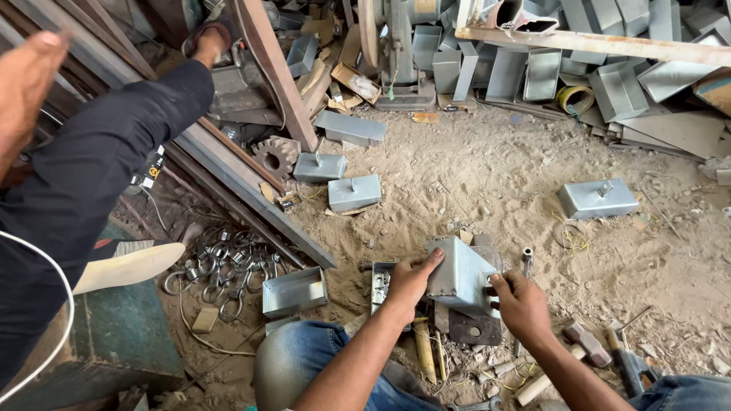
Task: The person spot welds a metal hinge to a small metal box, then uses a hammer and a rod to drive a pin through the hinge components to assemble the lid.
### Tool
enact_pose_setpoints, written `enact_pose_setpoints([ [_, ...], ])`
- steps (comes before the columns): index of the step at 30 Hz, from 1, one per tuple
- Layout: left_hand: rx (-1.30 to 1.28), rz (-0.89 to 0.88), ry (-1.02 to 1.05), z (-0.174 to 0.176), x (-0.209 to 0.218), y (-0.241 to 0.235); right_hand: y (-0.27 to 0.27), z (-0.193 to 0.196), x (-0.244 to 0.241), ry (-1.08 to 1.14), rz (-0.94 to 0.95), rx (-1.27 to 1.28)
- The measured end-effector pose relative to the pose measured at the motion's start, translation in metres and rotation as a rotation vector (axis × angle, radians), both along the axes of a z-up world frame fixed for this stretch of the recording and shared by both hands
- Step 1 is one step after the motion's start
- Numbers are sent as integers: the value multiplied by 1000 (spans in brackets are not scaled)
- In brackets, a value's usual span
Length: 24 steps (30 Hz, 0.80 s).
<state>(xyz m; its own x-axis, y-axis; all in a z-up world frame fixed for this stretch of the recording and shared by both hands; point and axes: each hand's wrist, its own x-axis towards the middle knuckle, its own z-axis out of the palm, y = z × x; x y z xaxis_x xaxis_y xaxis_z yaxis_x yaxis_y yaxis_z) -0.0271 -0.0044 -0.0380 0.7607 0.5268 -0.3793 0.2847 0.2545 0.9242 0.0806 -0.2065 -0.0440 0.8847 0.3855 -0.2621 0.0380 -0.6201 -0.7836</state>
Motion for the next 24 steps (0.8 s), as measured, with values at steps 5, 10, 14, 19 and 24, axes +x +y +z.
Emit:
enact_pose_setpoints([
  [5,-299,-44,-4,-2,4,-3,-6,-1,2,4,17,-1],
  [10,-129,-24,169,21,-3,2,10,15,-11,12,38,202],
  [14,-259,15,3,13,14,-13,-8,16,-4,23,29,257],
  [19,75,89,237,0,12,3,5,7,-5,175,-46,267],
  [24,16,119,158,15,14,-29,-22,22,-7,208,-7,436],
])
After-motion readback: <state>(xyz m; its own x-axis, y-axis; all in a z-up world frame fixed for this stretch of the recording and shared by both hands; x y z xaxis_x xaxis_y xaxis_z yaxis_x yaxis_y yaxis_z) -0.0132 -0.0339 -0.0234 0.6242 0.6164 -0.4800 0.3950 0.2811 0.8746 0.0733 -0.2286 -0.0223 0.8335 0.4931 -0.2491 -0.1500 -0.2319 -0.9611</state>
